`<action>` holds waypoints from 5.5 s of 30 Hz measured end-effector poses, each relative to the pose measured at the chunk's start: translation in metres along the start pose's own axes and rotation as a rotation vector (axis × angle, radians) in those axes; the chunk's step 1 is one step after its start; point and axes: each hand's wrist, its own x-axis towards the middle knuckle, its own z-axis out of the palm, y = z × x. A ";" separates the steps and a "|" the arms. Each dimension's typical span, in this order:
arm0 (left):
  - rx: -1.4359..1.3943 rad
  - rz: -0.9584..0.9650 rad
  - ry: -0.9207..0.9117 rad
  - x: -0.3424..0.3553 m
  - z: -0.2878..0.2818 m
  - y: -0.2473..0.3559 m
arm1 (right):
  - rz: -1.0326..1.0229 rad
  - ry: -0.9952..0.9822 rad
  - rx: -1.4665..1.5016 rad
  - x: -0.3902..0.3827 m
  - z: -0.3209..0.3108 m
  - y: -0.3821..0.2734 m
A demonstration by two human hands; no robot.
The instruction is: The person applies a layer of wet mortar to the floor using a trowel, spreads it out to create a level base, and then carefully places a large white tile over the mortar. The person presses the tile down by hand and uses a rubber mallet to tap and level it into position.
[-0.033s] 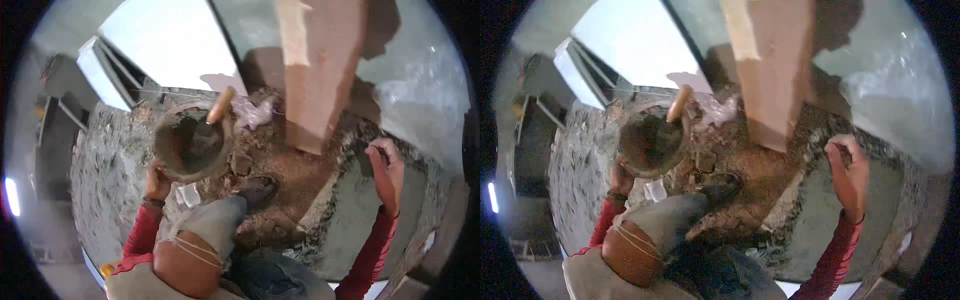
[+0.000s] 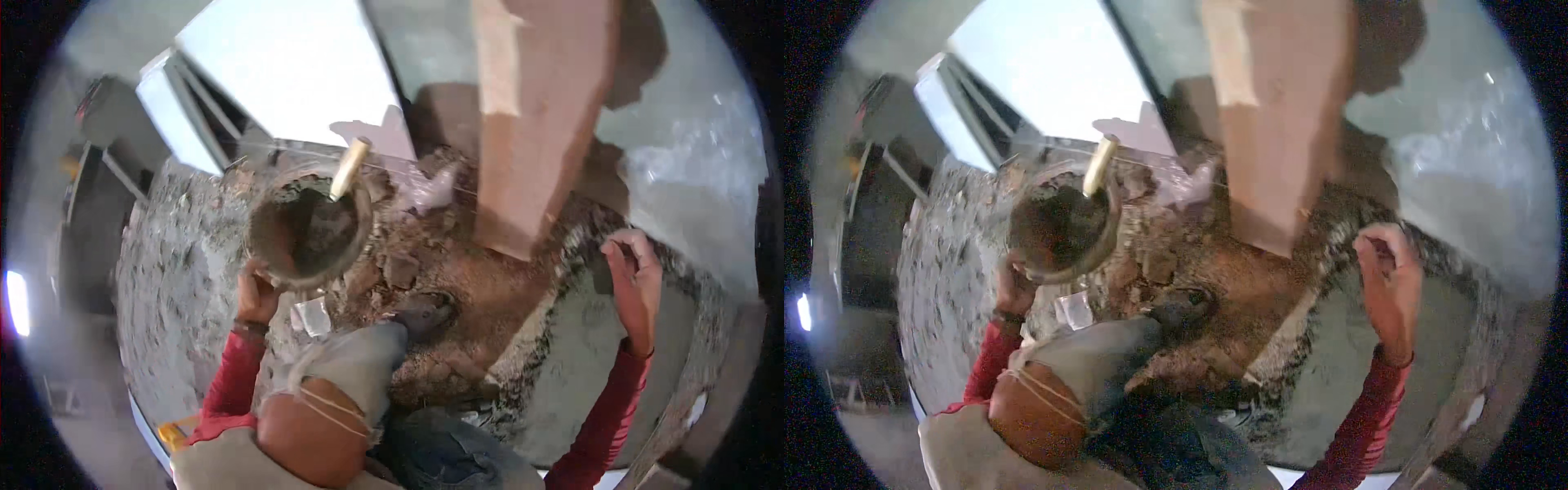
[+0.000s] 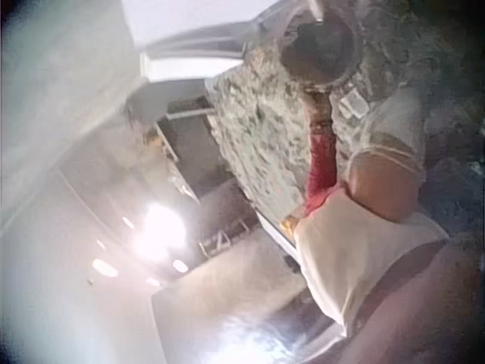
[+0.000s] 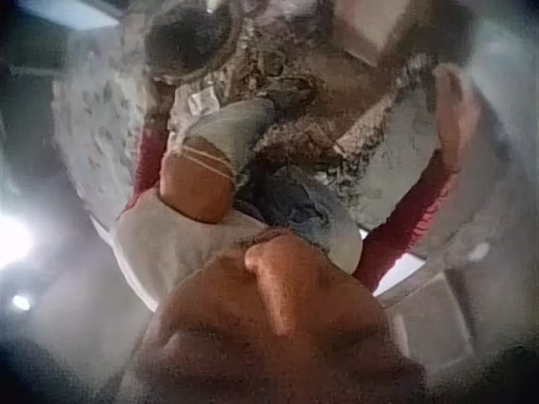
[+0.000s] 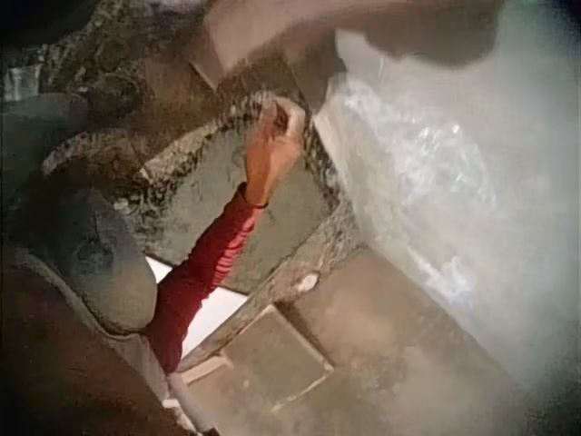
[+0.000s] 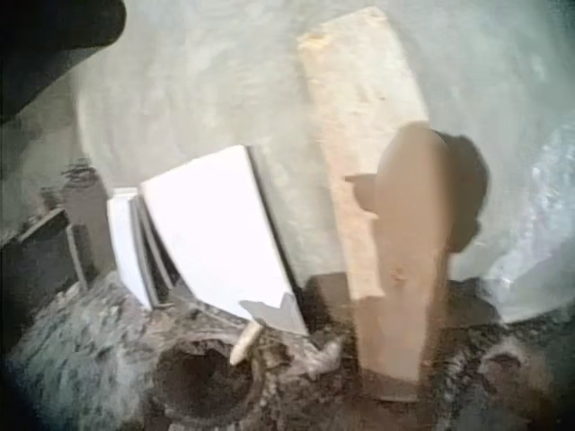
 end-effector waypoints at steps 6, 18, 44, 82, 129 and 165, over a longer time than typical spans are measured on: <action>-0.179 0.282 0.440 0.035 -0.119 0.019 | -0.029 -0.084 -0.078 0.049 0.010 0.013; 0.213 0.271 0.335 0.013 -0.130 -0.026 | -0.038 -0.150 -0.058 0.090 -0.011 0.026; 0.962 -0.479 -1.382 -0.088 0.317 -0.178 | 0.151 0.553 1.281 -0.301 0.104 0.025; 0.790 -2.101 -2.946 -0.286 0.173 -0.240 | 1.617 3.247 0.471 -0.342 0.392 -0.239; 2.111 -0.206 -0.454 -0.109 -0.014 0.406 | 0.550 -0.726 -0.898 -0.152 0.153 -0.351; 1.477 -0.593 0.011 0.174 -0.499 0.802 | -0.104 0.090 -0.858 0.360 1.002 -0.743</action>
